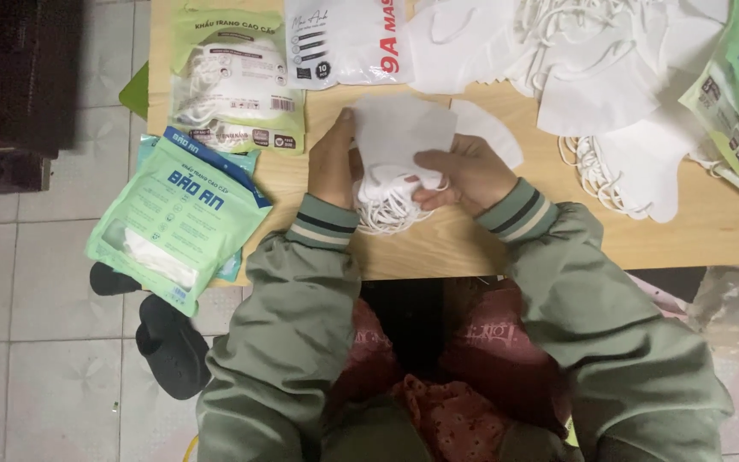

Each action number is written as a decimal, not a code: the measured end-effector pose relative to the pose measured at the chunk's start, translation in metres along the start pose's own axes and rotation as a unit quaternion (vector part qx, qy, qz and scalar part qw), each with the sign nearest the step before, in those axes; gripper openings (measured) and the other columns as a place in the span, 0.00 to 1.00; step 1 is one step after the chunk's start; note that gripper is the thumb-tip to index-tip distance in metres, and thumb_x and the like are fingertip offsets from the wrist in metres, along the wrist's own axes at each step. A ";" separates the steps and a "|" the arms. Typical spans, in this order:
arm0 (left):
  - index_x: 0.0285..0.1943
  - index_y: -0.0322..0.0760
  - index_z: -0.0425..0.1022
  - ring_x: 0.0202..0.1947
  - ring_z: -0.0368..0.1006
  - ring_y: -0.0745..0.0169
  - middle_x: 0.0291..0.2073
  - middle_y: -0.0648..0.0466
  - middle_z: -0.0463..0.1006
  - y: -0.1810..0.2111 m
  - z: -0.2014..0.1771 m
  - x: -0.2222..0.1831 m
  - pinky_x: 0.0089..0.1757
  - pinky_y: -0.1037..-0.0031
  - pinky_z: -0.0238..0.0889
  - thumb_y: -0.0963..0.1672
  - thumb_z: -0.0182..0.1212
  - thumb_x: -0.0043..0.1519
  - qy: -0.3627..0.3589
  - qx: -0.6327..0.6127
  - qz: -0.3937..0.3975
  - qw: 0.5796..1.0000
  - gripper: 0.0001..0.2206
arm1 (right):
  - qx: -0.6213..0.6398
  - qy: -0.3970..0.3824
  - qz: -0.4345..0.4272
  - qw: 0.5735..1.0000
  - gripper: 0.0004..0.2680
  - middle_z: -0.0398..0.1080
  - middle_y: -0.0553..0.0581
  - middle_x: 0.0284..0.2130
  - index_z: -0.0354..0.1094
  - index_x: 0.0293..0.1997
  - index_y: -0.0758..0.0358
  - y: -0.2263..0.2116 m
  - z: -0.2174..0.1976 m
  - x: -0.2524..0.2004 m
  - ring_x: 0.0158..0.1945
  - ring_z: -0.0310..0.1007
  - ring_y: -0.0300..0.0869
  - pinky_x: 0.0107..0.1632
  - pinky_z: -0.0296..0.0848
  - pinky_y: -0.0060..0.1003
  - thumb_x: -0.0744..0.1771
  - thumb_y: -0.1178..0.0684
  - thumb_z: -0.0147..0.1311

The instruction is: A person is manually sorting, unfolding, and stacking white 9A masks on a wooden table.

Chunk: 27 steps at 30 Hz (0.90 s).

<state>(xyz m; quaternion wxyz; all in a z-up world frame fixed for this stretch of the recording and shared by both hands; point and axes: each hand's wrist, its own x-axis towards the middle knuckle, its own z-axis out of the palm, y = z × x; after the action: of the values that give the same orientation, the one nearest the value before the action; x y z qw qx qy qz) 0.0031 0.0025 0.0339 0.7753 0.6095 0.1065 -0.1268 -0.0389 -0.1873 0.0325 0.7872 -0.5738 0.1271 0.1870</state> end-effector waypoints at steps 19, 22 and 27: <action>0.50 0.37 0.83 0.33 0.78 0.70 0.31 0.51 0.83 -0.118 -0.073 0.096 0.37 0.75 0.77 0.43 0.64 0.67 0.020 0.098 0.156 0.983 0.07 | -0.670 0.268 0.007 0.692 0.24 0.72 0.63 0.50 0.71 0.61 0.59 -0.016 -0.083 0.025 0.54 0.73 0.57 0.52 0.73 0.54 0.61 0.40 0.64; 0.51 0.38 0.83 0.35 0.78 0.69 0.33 0.50 0.84 -0.122 -0.074 0.098 0.39 0.72 0.76 0.43 0.64 0.67 0.018 0.125 0.162 0.979 0.07 | -0.636 0.269 0.014 0.723 0.24 0.74 0.64 0.48 0.69 0.63 0.61 -0.013 -0.086 0.026 0.53 0.74 0.59 0.51 0.71 0.54 0.61 0.43 0.65; 0.51 0.32 0.82 0.47 0.76 0.54 0.39 0.41 0.79 -0.103 -0.061 0.082 0.51 0.58 0.70 0.41 0.67 0.65 0.034 0.199 0.241 0.949 0.08 | -0.585 0.319 -0.011 0.746 0.14 0.78 0.57 0.39 0.79 0.49 0.53 0.008 -0.108 0.050 0.47 0.78 0.56 0.48 0.75 0.50 0.60 0.46 0.66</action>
<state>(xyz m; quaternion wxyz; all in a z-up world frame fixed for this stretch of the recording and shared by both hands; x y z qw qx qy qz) 0.0463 0.0326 -0.1012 0.6413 0.7631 -0.0450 0.0661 0.0036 -0.2804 -0.0285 0.2126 -0.9495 0.2297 0.0219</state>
